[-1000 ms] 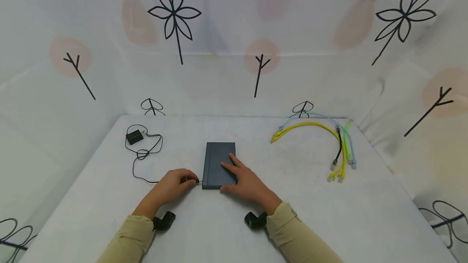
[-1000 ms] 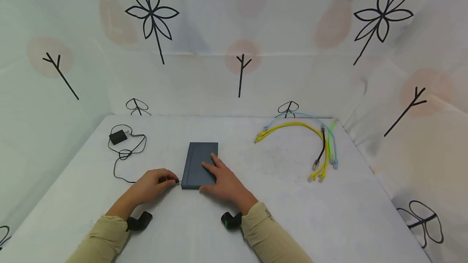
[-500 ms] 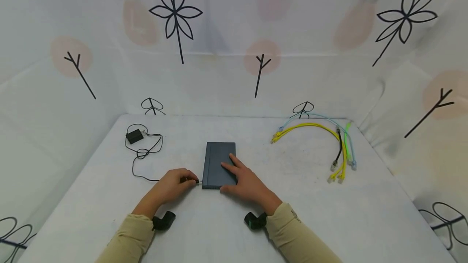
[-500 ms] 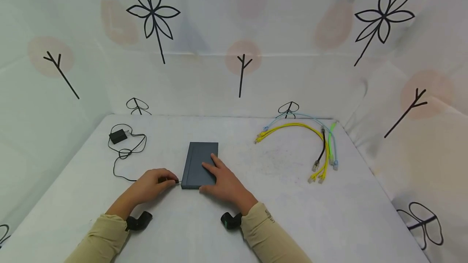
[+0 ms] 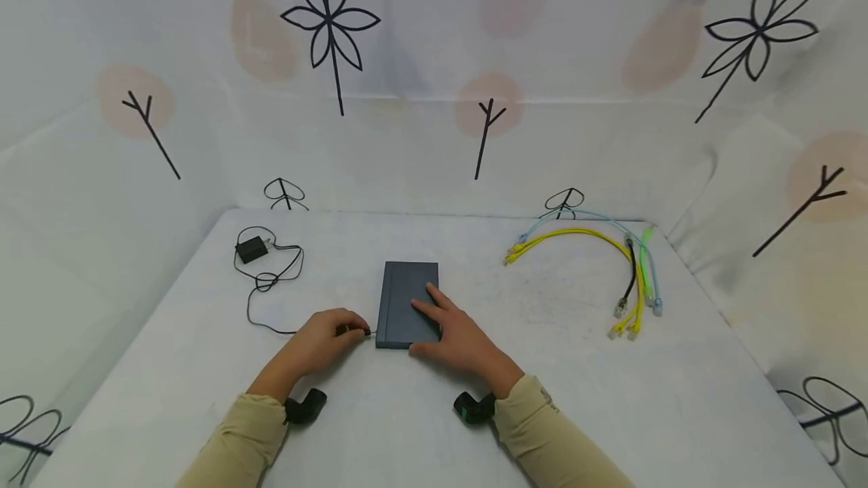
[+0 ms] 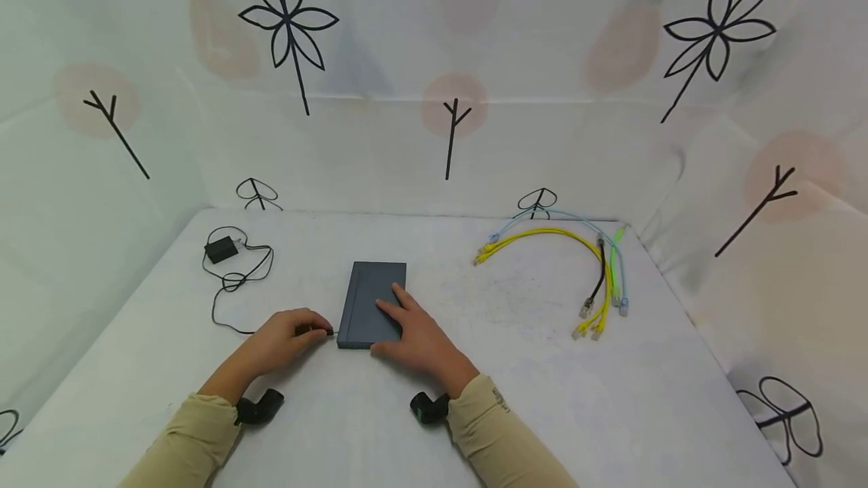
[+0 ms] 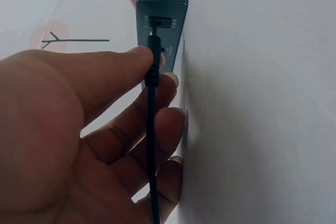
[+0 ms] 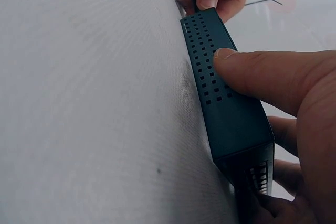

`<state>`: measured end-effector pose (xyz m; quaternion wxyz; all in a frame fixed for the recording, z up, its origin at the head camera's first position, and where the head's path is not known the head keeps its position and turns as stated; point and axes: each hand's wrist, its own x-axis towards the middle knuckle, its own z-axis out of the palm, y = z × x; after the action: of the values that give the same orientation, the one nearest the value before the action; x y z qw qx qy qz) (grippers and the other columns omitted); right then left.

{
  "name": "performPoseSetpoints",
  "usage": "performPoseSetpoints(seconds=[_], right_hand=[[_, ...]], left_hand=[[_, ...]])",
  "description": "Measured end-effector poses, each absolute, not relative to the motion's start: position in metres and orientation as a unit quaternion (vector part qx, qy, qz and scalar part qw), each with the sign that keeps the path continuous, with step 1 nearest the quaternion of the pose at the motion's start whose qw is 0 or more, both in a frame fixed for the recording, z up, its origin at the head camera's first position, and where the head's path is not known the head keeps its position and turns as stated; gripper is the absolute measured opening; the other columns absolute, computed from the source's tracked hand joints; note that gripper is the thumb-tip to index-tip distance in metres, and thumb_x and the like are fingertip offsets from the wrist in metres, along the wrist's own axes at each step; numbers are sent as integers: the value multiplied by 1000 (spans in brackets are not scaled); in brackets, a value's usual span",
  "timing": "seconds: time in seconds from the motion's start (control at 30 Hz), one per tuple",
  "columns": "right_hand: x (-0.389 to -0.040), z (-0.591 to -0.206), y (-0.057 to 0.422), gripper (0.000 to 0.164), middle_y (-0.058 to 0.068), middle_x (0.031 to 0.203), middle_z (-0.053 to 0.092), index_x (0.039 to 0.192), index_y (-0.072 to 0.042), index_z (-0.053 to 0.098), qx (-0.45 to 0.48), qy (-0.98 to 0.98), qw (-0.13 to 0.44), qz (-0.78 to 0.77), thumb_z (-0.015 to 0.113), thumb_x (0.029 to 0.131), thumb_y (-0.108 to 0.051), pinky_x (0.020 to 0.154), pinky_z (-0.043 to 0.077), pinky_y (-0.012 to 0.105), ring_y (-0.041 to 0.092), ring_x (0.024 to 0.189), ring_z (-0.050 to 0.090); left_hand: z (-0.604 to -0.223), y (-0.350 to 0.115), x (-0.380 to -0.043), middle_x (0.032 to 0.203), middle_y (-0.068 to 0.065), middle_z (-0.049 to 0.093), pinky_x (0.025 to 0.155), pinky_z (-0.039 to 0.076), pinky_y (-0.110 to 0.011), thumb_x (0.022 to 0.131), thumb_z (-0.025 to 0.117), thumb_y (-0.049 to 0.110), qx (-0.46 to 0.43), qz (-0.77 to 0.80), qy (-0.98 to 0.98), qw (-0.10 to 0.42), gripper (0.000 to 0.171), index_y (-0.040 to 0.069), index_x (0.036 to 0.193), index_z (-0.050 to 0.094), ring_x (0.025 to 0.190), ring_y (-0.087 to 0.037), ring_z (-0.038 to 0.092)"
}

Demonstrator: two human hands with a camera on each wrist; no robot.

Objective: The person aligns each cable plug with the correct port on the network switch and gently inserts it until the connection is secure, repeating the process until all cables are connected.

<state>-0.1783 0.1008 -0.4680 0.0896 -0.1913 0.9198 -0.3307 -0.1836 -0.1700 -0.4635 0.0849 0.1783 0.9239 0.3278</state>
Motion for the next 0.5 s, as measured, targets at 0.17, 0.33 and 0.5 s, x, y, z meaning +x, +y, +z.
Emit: performPoseSetpoints(seconds=[0.17,0.33,0.5], right_hand=[[-180,-470,101,76,-2,164,12,149,-29,40,-187,922,89,-327,71,83,-50,108,37,53,33,147,25],[-181,-472,102,76,-3,164,13,149,-30,40,-185,923,88,-325,71,83,-50,108,37,53,32,147,25],[-181,-470,101,77,-4,164,11,150,-30,39,-186,922,92,-326,71,83,-50,108,37,53,31,148,24]], left_hand=[[-464,-170,-185,98,9,67,83,50,-35,95,63,20,192,321,924,85,13,22,104,72,91,-9,59],[-465,-171,-185,97,10,67,82,50,-34,94,63,21,194,317,925,82,13,23,103,73,90,-8,59],[-465,-170,-186,98,9,67,84,50,-35,95,63,20,201,322,922,81,13,23,103,73,91,-9,59]])
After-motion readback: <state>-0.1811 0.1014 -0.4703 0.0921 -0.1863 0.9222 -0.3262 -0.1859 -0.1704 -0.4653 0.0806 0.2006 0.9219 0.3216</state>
